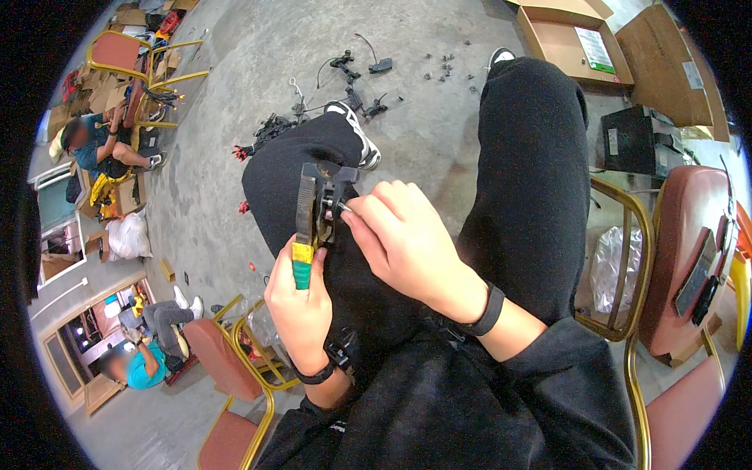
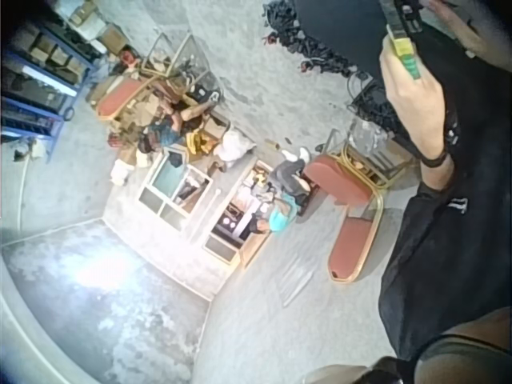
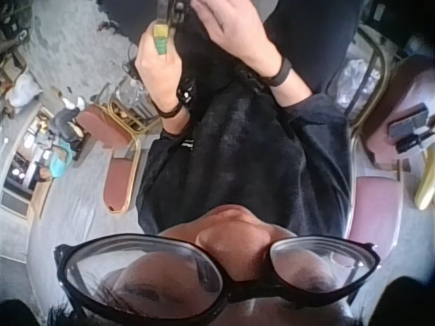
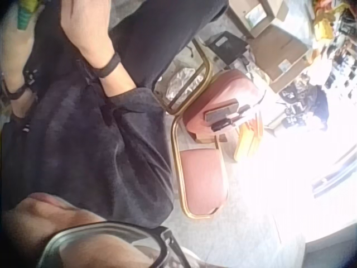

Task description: Repairing or assembling a small black mechanical component using pliers and a hex key.

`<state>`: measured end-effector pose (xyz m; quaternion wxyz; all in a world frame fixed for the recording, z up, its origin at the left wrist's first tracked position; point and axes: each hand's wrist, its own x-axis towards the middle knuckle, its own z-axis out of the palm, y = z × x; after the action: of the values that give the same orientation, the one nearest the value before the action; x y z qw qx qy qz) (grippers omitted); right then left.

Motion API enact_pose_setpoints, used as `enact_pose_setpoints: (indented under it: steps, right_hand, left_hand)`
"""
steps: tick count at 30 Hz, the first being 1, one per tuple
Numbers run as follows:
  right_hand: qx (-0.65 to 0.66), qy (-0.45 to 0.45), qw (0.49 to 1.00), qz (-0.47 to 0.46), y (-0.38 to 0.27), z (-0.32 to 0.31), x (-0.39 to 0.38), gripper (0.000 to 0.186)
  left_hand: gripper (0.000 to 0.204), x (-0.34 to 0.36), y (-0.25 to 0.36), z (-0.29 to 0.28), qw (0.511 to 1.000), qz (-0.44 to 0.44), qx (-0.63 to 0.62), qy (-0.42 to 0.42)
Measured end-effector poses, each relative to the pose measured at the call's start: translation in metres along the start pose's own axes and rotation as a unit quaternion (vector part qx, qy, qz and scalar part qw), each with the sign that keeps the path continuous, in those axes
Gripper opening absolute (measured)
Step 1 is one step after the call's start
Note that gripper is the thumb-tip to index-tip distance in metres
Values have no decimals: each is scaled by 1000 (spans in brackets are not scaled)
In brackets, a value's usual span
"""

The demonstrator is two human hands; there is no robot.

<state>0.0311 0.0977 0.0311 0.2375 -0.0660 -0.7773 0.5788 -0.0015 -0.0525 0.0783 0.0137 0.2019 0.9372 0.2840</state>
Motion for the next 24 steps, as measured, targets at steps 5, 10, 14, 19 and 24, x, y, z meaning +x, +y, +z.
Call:
enact_pose_setpoints:
  steps: [5, 10, 14, 19, 24]
  right_hand:
    - [123, -7, 985, 122, -4, 3, -7, 11]
    - [401, -77, 867, 284, -3, 2, -6, 31]
    - [473, -109, 823, 296, -1, 1, -6, 32]
    - [668, -137, 638, 358, 1, -5, -2, 31]
    - [544, -133, 750, 350, -3, -5, -2, 28]
  left_hand:
    - [26, 1, 0, -3, 999, -38, -20, -16]
    - [26, 1, 0, -2, 1000, -14, -13, -4]
    - [27, 0, 1, 0, 1000, -13, -9, -4]
    - [28, 0, 1, 1, 1000, -8, -2, -1]
    - [27, 0, 0, 1, 1000, -1, -5, -3]
